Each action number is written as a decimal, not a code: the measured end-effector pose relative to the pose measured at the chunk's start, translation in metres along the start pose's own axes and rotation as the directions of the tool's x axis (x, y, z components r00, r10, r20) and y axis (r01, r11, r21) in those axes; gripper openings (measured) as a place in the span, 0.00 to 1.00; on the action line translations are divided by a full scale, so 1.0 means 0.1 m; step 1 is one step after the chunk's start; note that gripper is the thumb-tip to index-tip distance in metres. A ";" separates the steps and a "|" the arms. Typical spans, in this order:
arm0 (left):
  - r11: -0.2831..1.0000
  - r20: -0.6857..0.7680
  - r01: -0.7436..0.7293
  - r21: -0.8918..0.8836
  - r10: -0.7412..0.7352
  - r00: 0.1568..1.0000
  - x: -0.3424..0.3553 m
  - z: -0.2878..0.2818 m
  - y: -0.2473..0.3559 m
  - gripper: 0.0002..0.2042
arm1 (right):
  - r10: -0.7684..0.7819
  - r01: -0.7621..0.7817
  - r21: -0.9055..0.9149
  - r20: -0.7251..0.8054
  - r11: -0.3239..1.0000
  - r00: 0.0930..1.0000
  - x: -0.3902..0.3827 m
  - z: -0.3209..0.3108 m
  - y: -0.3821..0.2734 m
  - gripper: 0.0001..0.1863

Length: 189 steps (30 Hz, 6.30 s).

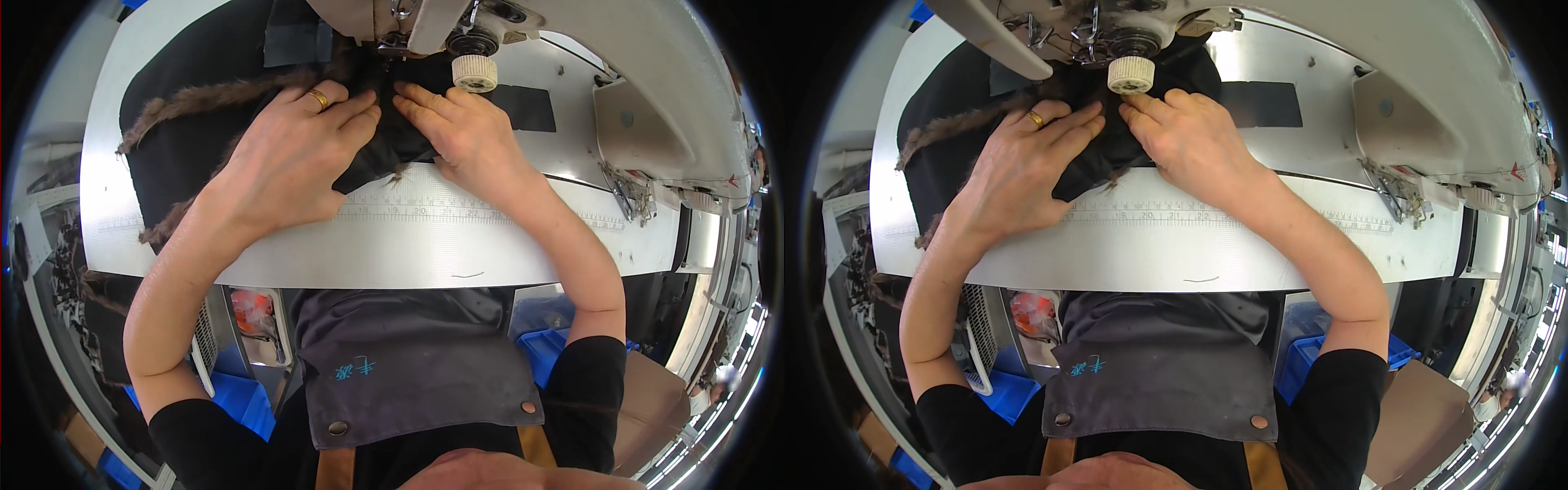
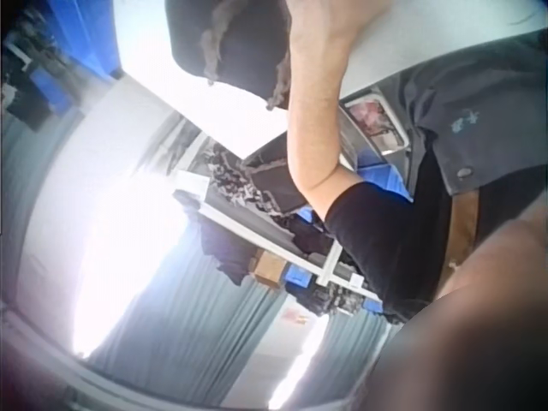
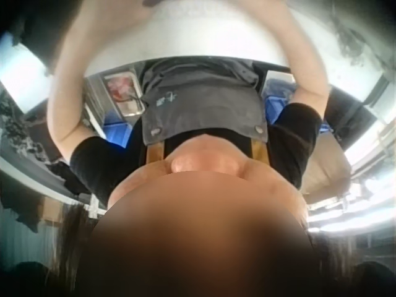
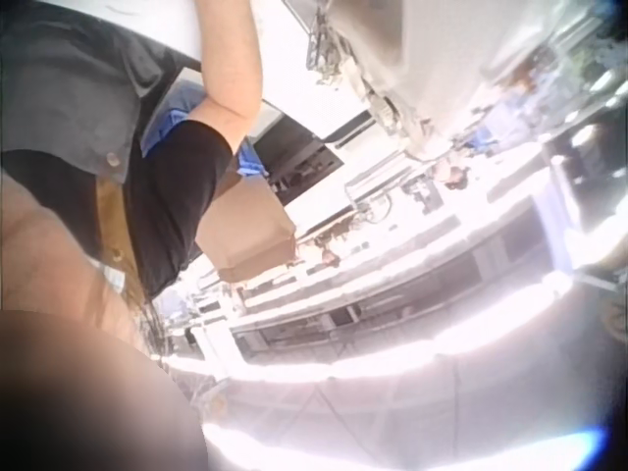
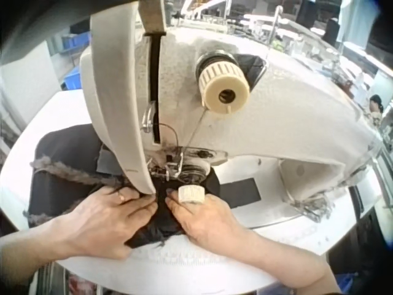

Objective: Sewing a fur-trimmed fabric accessory using an industrial sewing machine.

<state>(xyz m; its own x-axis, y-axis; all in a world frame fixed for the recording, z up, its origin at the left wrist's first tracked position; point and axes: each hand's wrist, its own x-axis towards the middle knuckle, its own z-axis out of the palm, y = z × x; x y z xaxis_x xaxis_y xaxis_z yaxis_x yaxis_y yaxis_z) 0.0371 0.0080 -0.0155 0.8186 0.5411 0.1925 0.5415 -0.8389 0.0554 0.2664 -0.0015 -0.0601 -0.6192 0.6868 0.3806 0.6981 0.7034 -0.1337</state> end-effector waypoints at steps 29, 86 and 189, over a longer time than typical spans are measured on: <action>0.998 0.180 -0.020 0.066 0.008 0.984 0.10 -0.07 -0.23 0.38 | -0.083 0.074 -0.086 -0.097 0.994 0.992 0.02 0.04 -0.10 0.23; 0.999 0.023 0.004 0.037 -0.005 1.000 0.10 -0.02 -0.20 0.27 | -0.072 0.071 -0.013 -0.132 0.997 0.989 0.03 -0.01 -0.02 0.17; 0.957 -0.116 0.117 0.264 -0.089 0.989 0.04 -0.22 -0.03 0.29 | 0.335 -0.389 0.613 0.208 0.688 0.919 0.29 -0.03 0.10 0.24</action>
<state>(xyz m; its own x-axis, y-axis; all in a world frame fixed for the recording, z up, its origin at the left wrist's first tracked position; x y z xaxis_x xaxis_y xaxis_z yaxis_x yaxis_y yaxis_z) 0.0348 0.0110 0.0070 0.7393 0.6032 0.2994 0.6649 -0.7241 -0.1830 0.2569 0.0250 -0.0475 -0.4102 0.9048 0.1144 0.5007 0.3282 -0.8010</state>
